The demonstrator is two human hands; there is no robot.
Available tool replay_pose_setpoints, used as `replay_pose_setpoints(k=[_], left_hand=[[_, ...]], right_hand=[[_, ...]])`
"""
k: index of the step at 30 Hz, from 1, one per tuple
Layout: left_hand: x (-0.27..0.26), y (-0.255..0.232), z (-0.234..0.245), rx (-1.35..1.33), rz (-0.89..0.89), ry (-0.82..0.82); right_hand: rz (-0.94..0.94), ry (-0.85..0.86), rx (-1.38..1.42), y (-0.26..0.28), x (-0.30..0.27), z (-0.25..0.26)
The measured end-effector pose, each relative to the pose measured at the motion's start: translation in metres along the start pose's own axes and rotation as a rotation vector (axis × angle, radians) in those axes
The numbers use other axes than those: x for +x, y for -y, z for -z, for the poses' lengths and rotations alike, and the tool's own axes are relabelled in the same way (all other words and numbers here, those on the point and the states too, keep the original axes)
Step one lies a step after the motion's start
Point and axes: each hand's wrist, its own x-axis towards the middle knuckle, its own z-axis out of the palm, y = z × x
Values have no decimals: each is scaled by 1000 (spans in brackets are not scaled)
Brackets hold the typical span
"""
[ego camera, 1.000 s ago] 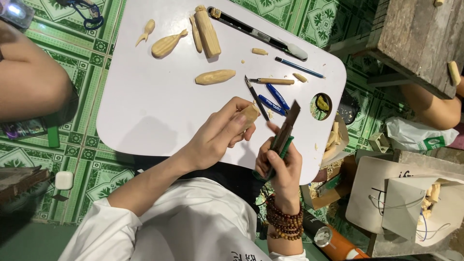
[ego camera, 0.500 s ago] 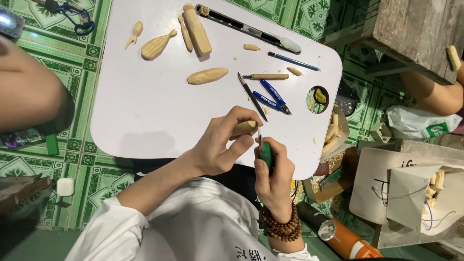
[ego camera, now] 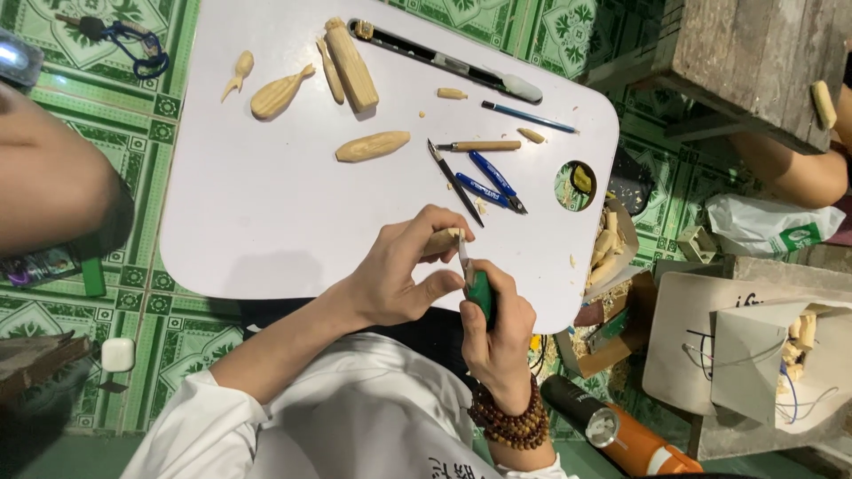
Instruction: Carving and shaping a small wooden object using a craft knife on a portable workspace
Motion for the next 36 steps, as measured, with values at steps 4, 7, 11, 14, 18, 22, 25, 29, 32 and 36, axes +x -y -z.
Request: replay_pose_setpoints(k=[4,7,11,14,18,22,25,29,32,36], left_hand=[[5,-18,7,-11,23,136],[9,-20,6,-22,39,135],[7,-21,5,-19,31,127],[10,-18,5,-6,15,123],[7,-9,6,92,-41,91],[6,-4,2,130,-86,59],[2,-4,-7,237,-165,-66],[-1,-2,3,214,-95,-64],[10,-1,16,162,38,-95],[15,-8,18,76,62,0]], right_hand=[[-51,57,-124,12,-1,1],[-62,35,-105,11,1,-1],[-28,44,-104,10,0,0],[-51,46,-67,9,4,-1],[-70,22,-27,12,7,-4],[-24,-29,-130,-2,2,-13],[54,-166,-193,-35,1,-21],[-16,-192,-177,-37,10,-5],[-77,-169,-20,-32,15,0],[-97,-70,146,-21,17,3]])
